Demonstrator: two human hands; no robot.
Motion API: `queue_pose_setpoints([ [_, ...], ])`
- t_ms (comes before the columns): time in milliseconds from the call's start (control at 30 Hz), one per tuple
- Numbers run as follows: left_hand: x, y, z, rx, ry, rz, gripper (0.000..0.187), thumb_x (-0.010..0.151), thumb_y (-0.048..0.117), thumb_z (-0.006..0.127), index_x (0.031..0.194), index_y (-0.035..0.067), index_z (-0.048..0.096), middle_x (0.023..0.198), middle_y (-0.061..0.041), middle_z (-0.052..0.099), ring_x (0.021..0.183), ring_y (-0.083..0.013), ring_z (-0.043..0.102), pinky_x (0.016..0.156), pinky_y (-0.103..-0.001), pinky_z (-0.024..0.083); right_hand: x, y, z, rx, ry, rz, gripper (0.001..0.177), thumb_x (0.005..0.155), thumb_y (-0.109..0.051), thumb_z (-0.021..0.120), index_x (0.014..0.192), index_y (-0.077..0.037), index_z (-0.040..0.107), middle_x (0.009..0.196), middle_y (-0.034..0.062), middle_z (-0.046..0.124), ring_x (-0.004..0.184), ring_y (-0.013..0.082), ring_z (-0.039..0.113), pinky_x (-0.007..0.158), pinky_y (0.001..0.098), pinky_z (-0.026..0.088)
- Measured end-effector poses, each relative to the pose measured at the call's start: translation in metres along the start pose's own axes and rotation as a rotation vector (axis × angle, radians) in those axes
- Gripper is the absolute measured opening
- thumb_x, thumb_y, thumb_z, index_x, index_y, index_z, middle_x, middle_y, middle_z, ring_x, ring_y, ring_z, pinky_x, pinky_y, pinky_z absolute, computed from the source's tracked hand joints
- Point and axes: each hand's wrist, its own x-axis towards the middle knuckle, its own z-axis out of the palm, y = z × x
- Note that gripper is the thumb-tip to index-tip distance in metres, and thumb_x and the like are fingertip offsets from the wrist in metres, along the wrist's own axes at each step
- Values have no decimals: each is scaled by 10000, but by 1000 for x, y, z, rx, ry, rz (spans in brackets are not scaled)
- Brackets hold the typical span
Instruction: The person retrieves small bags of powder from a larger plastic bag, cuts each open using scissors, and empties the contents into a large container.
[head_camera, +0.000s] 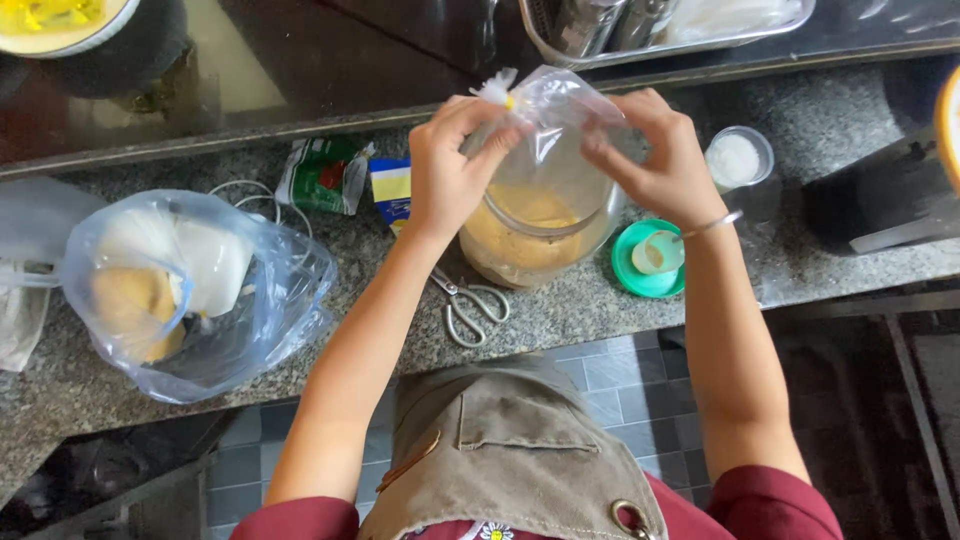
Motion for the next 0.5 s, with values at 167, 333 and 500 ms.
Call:
queue_pose_setpoints([
  [167,15,8,11,87,-22,64,178,761,155,869,926,119,816,907,-37,782,903,-202,717,810,-333,572,14,-52,-21,-113,163,-322,497,911,-236,767,1337,-7,654,1276,164,589,1209,291,542,1009,427,471],
  [333,16,17,18,136,33,99,185,795,184,900,935,107,807,883,-52,763,903,-212,699,795,-337,567,33,-48,-12,-335,61,-354,175,953,-220,839,1043,-75,798,1036,78,718,1040,273,594,906,396,488],
  [500,1,21,32,118,68,66,146,875,169,841,1004,124,789,990,-39,749,971,-217,704,867,-360,575,25,-22,18,-135,238,-112,129,1066,-185,807,1044,-58,819,860,64,640,906,216,558,843,336,463],
])
